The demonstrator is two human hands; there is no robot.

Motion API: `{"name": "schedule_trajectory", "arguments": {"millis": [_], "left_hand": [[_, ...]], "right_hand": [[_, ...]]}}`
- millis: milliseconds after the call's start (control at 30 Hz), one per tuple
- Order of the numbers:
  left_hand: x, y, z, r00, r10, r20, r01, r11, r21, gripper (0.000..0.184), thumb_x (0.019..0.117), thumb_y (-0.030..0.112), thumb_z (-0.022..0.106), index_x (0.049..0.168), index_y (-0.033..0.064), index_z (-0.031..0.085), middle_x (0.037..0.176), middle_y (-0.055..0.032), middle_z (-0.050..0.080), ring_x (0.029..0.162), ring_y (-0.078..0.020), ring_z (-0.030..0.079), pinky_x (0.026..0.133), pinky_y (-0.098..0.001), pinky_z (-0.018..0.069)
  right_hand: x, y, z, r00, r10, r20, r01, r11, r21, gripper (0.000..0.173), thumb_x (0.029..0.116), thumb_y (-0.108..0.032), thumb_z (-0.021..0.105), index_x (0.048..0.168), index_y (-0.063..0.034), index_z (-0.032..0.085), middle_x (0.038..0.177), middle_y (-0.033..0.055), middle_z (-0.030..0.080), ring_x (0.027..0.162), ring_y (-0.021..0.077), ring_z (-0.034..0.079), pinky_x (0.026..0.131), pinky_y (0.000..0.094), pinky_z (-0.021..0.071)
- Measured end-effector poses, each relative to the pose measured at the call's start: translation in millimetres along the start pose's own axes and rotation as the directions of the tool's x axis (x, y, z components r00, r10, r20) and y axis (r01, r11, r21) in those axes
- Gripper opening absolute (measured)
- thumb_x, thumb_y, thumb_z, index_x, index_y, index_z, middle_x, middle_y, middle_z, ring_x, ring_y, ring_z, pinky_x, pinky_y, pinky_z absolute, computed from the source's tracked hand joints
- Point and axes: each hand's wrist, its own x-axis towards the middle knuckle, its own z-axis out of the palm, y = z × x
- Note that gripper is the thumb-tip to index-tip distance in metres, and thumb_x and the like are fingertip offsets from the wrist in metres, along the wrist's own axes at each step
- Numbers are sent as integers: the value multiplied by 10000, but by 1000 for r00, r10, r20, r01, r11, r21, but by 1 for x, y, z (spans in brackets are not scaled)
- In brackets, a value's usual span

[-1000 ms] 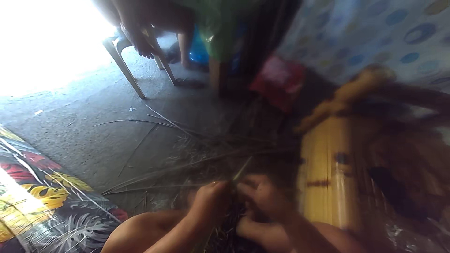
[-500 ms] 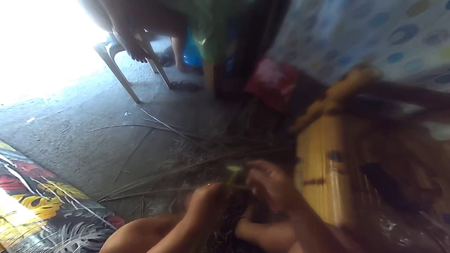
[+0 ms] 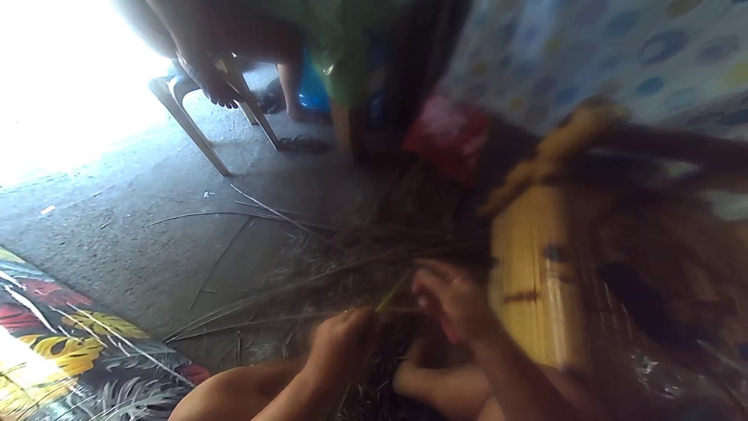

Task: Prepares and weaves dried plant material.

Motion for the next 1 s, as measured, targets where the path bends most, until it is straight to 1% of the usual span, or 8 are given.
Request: {"name": "schedule_trajectory", "arguments": {"millis": [100,167,233,300,400,600,800,1000], "left_hand": [[6,4,-11,981,-115,157,154,952,-265,211,1022,233,588,950,111,745,739,32,671,629,-28,607,600,-216,534],[14,4,-20,943,-151,298,288,819,-497,234,1043,212,571,930,81,729,695,33,642,582,-24,583,547,-204,508],[18,2,-25,908,-148,392,386,658,-646,258,1060,203,556,932,54,724,692,4,647,575,-64,602,539,-237,529],[19,1,-29,887,-133,443,439,543,-716,273,1067,208,549,945,39,725,703,-21,653,578,-88,610,545,-256,542],[19,0,-30,872,-93,481,465,466,-752,288,1067,234,547,939,40,717,696,-18,639,565,-84,594,531,-253,531],[18,1,-29,879,-82,471,452,461,-764,270,1053,223,576,919,44,727,691,-6,639,565,-63,586,530,-230,517],[19,2,-29,883,-118,454,453,469,-759,242,1045,197,589,919,46,730,676,-7,638,557,-68,588,525,-236,520],[19,5,-29,878,-151,454,461,522,-718,224,1033,178,597,917,47,738,674,-6,640,555,-69,586,524,-238,515]], "right_hand": [[-2,-3,-4,998,-21,53,19,999,30,327,1053,-117,506,1335,11,612,838,77,698,572,127,614,506,263,544],[-9,-1,2,981,14,192,-14,1000,-1,330,1040,-131,534,1330,-1,625,850,69,700,582,121,614,516,265,546],[-14,5,9,957,25,289,-23,1000,-12,304,1038,-134,566,1302,-8,651,849,63,716,583,107,620,520,253,544],[-15,9,12,944,-8,329,4,1000,14,277,1042,-121,572,1273,-3,669,848,62,723,589,99,625,526,242,545],[-9,9,9,939,-99,328,77,994,78,275,1052,-105,546,1272,2,671,842,60,717,593,90,620,528,235,541],[6,3,-5,960,-146,238,115,984,138,295,1054,-100,518,1296,14,643,824,63,701,583,102,617,514,244,543],[-8,1,-2,890,13,456,-16,1000,3,276,1046,-151,569,1270,-31,678,828,48,708,576,82,603,511,233,525],[1,-1,-7,917,-33,398,18,999,42,270,1046,-115,550,1262,-20,682,807,50,704,563,83,601,505,225,523]]}}
